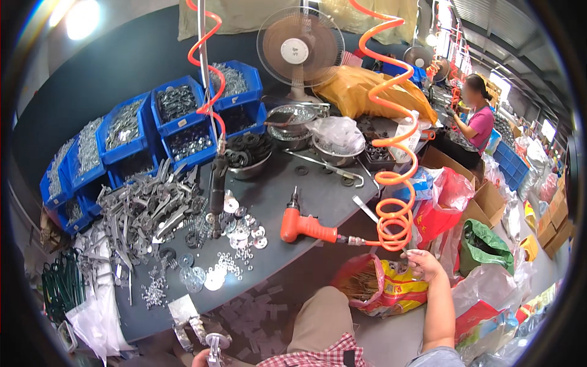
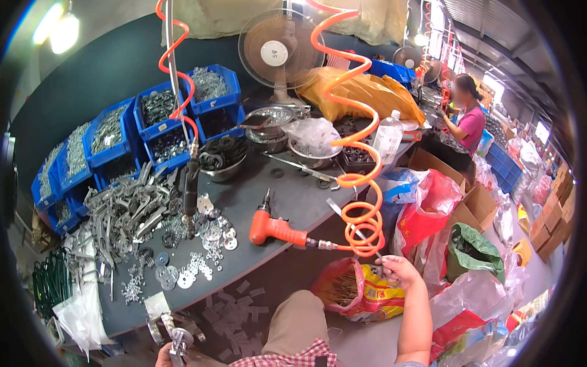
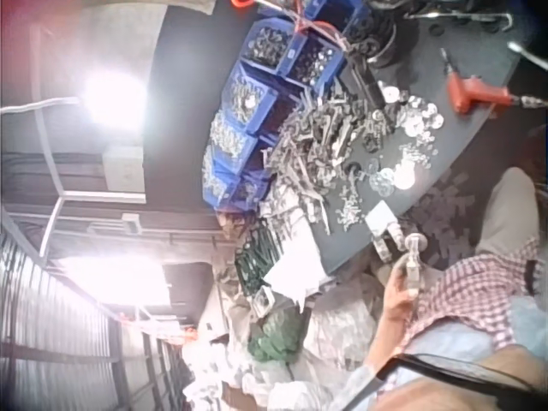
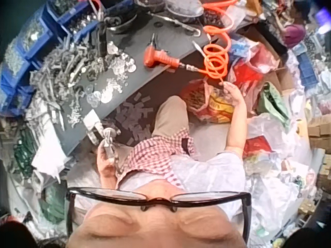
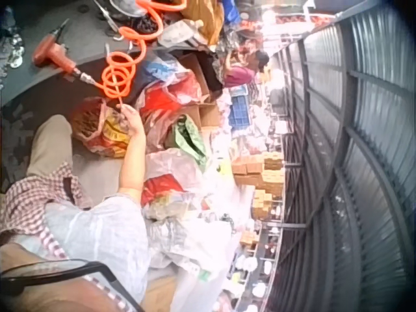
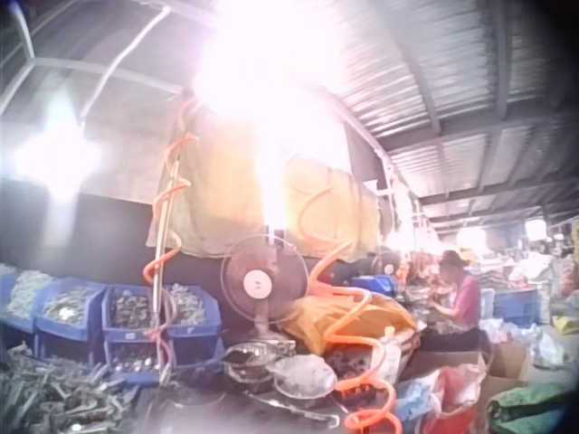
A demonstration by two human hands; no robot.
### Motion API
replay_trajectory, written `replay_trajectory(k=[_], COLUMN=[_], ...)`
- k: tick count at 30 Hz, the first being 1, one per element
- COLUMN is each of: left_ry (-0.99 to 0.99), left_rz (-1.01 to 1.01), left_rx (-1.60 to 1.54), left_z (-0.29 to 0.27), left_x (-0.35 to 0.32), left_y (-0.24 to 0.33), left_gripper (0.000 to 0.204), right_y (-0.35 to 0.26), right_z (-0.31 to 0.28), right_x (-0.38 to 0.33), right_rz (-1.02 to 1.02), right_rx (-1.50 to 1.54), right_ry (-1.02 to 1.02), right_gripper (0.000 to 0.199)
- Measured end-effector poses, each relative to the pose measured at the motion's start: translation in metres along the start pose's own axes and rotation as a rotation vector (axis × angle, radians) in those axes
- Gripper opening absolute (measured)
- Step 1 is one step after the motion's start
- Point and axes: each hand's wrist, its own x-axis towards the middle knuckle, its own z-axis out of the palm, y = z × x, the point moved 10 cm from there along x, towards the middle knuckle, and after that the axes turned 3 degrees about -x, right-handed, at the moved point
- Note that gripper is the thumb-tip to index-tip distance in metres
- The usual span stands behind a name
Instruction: The recorder assembles metal components including brackets and washers, uses a hand press and pneumatic screwdrivers, and places finished items into plastic bags.
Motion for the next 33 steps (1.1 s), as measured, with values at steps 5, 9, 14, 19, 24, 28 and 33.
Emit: replay_trajectory(k=[5,9,14,19,24,28,33], left_ry=[0.009,0.102,0.111,0.200,0.307,0.425,0.346], left_rz=[0.091,0.134,0.226,0.350,0.455,0.903,0.967], left_rx=[-0.006,0.092,0.044,0.145,0.258,0.999,1.293], left_z=[-0.003,-0.009,-0.004,-0.012,-0.021,-0.008,0.017], left_x=[-0.008,-0.013,-0.010,-0.004,-0.012,-0.030,-0.030], left_y=[0.023,0.048,0.071,0.083,0.089,0.119,0.119], left_gripper=[0.079,0.072,0.068,0.061,0.060,0.056,0.051], right_y=[0.023,-0.002,-0.041,-0.013,-0.009,-0.014,0.067], right_z=[0.014,-0.009,0.219,0.416,0.448,0.452,0.467], right_x=[-0.023,-0.024,-0.073,-0.162,-0.166,-0.162,-0.133], right_rz=[-0.324,-0.614,-0.613,-1.002,-1.070,-1.081,0.345], right_rx=[0.272,0.556,0.195,-0.678,-0.841,-0.953,-0.291], right_ry=[0.135,0.611,-0.208,-0.622,-0.534,-0.487,-1.025], right_gripper=[0.024,0.026,0.032,0.042,0.042,0.043,0.028])
